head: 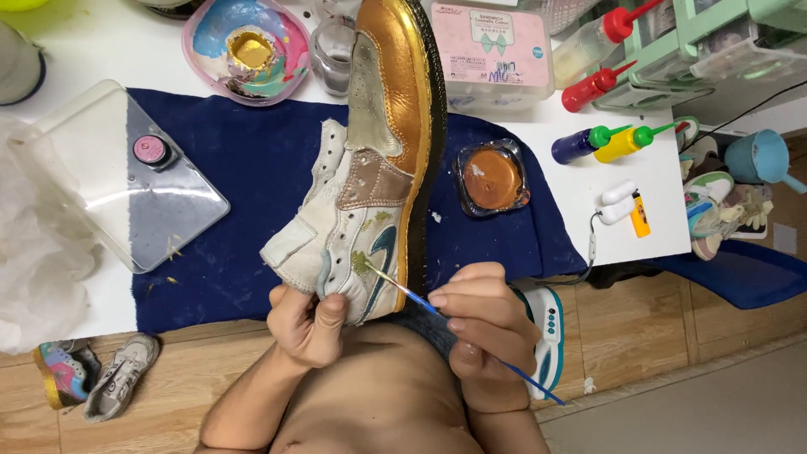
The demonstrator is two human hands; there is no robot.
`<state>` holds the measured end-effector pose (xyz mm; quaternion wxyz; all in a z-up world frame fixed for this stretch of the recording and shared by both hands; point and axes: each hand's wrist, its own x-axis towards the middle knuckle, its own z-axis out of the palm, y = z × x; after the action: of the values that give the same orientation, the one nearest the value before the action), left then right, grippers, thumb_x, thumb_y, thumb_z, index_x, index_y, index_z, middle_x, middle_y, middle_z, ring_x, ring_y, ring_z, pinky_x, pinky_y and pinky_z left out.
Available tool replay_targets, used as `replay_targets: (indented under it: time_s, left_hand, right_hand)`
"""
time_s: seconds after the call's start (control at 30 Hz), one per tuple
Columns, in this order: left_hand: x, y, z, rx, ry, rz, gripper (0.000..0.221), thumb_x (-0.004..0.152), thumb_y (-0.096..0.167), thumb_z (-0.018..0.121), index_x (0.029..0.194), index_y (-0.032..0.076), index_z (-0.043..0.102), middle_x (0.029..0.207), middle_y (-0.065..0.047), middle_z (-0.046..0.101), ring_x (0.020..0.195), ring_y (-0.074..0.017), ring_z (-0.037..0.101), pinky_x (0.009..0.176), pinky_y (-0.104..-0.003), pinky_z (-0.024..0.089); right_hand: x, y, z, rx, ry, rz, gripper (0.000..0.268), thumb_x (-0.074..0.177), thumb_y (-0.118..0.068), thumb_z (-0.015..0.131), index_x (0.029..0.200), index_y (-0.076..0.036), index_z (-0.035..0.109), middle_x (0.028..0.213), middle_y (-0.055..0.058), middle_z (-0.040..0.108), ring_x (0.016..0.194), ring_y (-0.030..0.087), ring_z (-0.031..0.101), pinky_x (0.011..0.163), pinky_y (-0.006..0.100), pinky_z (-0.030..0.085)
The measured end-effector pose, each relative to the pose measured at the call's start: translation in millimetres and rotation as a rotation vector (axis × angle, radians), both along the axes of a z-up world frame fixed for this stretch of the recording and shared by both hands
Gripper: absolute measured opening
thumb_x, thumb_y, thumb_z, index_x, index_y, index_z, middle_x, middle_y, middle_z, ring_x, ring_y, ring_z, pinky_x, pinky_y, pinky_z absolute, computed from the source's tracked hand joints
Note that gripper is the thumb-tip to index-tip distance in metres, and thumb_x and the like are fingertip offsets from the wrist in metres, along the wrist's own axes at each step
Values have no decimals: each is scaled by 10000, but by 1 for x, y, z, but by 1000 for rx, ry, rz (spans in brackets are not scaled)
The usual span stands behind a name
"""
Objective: Applying green paint to the details of a sneaker using a small paintbrush on a workspace.
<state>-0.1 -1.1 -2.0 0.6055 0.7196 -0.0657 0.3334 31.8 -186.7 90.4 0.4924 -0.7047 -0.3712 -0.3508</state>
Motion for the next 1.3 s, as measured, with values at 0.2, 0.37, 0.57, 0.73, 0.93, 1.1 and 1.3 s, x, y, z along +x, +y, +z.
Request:
replay_targets:
  time_s: [0.2, 0.37, 0.57, 0.73, 0.93, 1.1, 1.3]
  left_hand:
    - [1, 0, 3, -18, -17, -15, 470, 988, 290, 538, 624, 80, 327, 594, 14, 181, 547, -131, 176, 534, -342, 128]
    - [0, 1, 1, 8, 3, 0, 477, 984, 308, 539, 614, 80, 342, 576, 9, 185, 533, -133, 182, 521, -340, 137]
    - [0, 0, -5, 22, -20, 9, 462, 981, 292, 555, 624, 60, 377, 585, 0, 186, 538, -142, 187, 526, -345, 145]
    - [1, -1, 0, -10, -11, -26, 465, 994, 302, 546, 631, 58, 388, 606, 1, 235, 539, -139, 226, 520, -344, 167]
    - [9, -3, 16, -64, -101, -76, 440, 1002, 228, 541, 642, 39, 372, 645, -8, 217, 554, -155, 222, 536, -345, 162]
    - [10, -3, 18, -102, -115, -113, 441, 1000, 209, 547, 643, 37, 354, 660, -4, 210, 560, -156, 221, 551, -342, 154]
    - [11, -4, 16, -98, -121, -99, 429, 994, 203, 560, 650, 28, 373, 663, -12, 229, 571, -165, 233, 556, -344, 170]
  right_hand:
    - [-3, 4, 8, -19, 19, 42, 259, 1094, -226, 462, 910, -60, 534, 874, 156, 676, 694, 264, 695, 680, 413, 583]
    - [-6, 8, 16, -74, 89, 15, 220, 1091, -198, 455, 946, -55, 539, 918, 157, 682, 749, 278, 722, 728, 430, 616]
    - [-10, 6, 13, -44, 119, -31, 304, 1100, -277, 468, 897, -62, 540, 926, 137, 676, 771, 263, 716, 778, 448, 610]
    - [-10, 10, 11, 16, 91, -33, 299, 1100, -281, 478, 891, -74, 535, 862, 132, 674, 713, 244, 702, 741, 429, 593]
    - [-5, 7, 0, 17, 22, -31, 297, 1096, -271, 475, 880, -77, 535, 854, 136, 671, 693, 240, 695, 699, 406, 569]
    - [-7, 12, -1, 129, 33, -56, 251, 1084, -235, 505, 890, -81, 547, 873, 149, 686, 673, 239, 679, 691, 402, 540]
    - [-12, 16, 8, 46, 110, -75, 309, 1092, -309, 497, 877, -90, 537, 856, 123, 672, 706, 240, 691, 720, 408, 567]
